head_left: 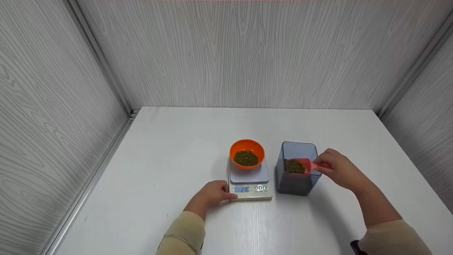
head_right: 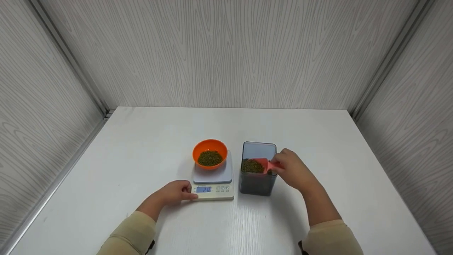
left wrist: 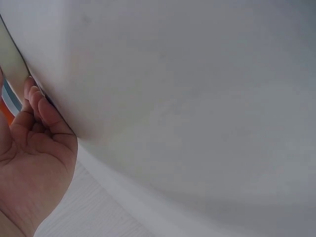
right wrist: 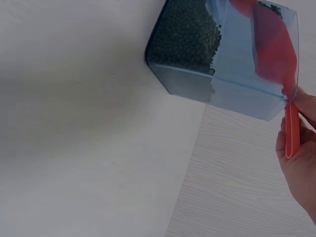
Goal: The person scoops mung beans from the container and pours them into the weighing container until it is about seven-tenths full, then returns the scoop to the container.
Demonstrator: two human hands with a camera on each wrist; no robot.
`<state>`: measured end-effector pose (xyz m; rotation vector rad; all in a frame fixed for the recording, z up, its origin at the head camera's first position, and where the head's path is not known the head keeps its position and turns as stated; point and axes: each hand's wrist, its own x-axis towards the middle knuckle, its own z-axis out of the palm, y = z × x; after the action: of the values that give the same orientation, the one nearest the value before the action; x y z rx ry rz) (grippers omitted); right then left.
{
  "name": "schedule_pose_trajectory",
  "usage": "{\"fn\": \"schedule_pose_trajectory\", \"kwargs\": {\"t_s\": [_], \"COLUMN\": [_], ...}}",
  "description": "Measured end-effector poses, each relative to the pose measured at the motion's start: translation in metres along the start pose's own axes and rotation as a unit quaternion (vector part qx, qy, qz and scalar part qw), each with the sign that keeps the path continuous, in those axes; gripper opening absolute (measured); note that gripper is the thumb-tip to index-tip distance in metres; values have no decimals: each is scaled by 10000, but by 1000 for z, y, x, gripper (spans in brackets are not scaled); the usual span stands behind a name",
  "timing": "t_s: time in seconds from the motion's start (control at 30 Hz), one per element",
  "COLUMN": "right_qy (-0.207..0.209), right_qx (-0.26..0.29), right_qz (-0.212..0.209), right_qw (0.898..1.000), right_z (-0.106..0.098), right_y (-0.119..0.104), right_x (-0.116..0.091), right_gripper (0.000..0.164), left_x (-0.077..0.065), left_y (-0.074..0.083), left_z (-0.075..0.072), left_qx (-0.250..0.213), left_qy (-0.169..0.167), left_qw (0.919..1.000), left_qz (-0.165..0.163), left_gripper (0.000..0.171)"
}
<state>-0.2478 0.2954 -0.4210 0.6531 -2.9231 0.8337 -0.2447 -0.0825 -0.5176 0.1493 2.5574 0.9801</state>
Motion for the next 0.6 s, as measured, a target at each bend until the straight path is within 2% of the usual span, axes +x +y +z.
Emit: {"fn": "schedule_pose_trajectory", "kwargs": {"t_s": [0.4, 0.6], "right_qy": [458, 511], "right_qx": [135, 303], "right_qz": [303, 460], "right_qw": [9984, 9972], "right_z": [3, 2], "right_y": [11, 12], "right_x": [-10, -14], "right_gripper": [13, 14], "left_x": [0, 0], "left_y": [1, 0], "left_z": [0, 0], "left_qx": [-77, -24], "left_qy": [-10, -18], "left_qw": [9999, 9999], "left_qz": [-141, -100], "left_gripper": [35, 34]}}
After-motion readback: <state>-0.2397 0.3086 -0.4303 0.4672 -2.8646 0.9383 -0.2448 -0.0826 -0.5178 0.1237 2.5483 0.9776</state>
